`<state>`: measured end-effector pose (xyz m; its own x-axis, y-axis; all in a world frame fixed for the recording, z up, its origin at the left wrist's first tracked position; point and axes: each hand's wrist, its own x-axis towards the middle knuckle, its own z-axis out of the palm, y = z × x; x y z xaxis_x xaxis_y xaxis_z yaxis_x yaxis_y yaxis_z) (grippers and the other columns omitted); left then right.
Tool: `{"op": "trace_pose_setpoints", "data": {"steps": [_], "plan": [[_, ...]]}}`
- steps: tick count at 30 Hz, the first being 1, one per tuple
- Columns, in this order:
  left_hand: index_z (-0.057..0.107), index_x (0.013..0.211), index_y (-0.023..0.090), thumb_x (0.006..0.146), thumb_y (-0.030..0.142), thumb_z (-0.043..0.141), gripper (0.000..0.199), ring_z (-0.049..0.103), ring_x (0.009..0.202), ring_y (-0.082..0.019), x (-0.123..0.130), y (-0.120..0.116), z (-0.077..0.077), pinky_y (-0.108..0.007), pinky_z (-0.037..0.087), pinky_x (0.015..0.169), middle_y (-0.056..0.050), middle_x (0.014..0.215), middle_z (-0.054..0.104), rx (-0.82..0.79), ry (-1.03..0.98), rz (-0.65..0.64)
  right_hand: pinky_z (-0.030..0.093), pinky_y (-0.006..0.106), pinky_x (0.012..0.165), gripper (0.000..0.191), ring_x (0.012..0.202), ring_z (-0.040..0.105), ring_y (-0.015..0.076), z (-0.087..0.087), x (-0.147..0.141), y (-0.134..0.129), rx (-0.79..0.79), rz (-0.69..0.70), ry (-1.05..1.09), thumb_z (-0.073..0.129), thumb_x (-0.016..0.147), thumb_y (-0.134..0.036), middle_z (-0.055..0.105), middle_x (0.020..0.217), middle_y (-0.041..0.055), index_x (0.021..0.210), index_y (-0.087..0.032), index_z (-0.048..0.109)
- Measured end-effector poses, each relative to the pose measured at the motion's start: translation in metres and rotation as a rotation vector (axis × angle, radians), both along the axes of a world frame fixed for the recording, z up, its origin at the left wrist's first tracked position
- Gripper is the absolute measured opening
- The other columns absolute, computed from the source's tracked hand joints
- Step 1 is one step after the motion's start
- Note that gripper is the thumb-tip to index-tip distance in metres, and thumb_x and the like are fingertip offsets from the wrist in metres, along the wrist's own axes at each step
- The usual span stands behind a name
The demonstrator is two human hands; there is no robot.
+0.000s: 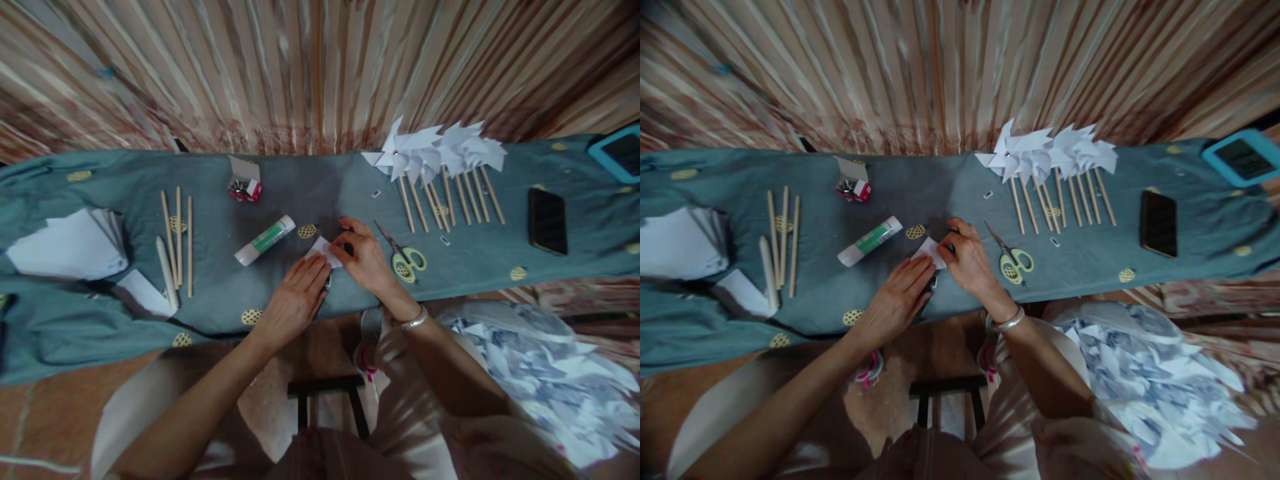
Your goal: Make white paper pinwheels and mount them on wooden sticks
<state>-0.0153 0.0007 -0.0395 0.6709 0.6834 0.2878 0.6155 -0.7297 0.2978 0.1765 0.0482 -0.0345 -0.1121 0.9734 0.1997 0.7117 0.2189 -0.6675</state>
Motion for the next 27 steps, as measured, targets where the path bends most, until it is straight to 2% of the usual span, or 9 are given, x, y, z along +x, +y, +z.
{"op": "trace_pose_setpoints", "data": {"steps": [10, 20, 24, 27], "plan": [[0.046, 0.139, 0.007, 0.098, 0.025, 0.042, 0.045, 0.043, 0.139, -0.028, -0.0003, 0.0006, -0.0039, -0.051, 0.038, 0.115, -0.021, 0.144, 0.051, -0.070, -0.013, 0.010, 0.044, 0.046, 0.107, 0.008, 0.120, 0.057, 0.0267, 0.0000, -0.0010, -0.0003, 0.012, -0.007, -0.020, 0.061, 0.084, -0.023, 0.061, 0.128, 0.0106, 0.078, -0.021, 0.067], [0.049, 0.136, 0.005, 0.099, 0.026, 0.042, 0.043, 0.044, 0.138, -0.029, 0.0005, 0.0012, -0.0038, -0.050, 0.039, 0.114, -0.020, 0.143, 0.053, -0.053, 0.010, 0.017, 0.043, 0.045, 0.108, 0.009, 0.121, 0.055, 0.0274, -0.0020, -0.0028, -0.0006, 0.042, -0.008, -0.070, 0.059, 0.085, -0.022, 0.061, 0.128, 0.0114, 0.078, -0.021, 0.065], [0.050, 0.135, 0.004, 0.099, 0.026, 0.042, 0.043, 0.044, 0.138, -0.029, 0.0006, 0.0013, -0.0037, -0.051, 0.039, 0.114, -0.021, 0.143, 0.052, -0.054, 0.018, 0.014, 0.041, 0.045, 0.110, 0.009, 0.123, 0.055, 0.0270, -0.0022, -0.0032, -0.0038, 0.062, -0.002, -0.072, 0.058, 0.087, -0.022, 0.061, 0.129, 0.0123, 0.082, -0.020, 0.065], [0.050, 0.136, 0.005, 0.098, 0.026, 0.042, 0.043, 0.043, 0.139, -0.029, 0.0007, 0.0013, -0.0029, -0.051, 0.039, 0.114, -0.021, 0.144, 0.051, -0.058, 0.024, 0.014, 0.044, 0.046, 0.108, 0.010, 0.123, 0.055, 0.0280, -0.0014, -0.0034, -0.0097, 0.065, -0.013, -0.073, 0.060, 0.087, -0.028, 0.060, 0.131, 0.0124, 0.089, -0.021, 0.066]]}}
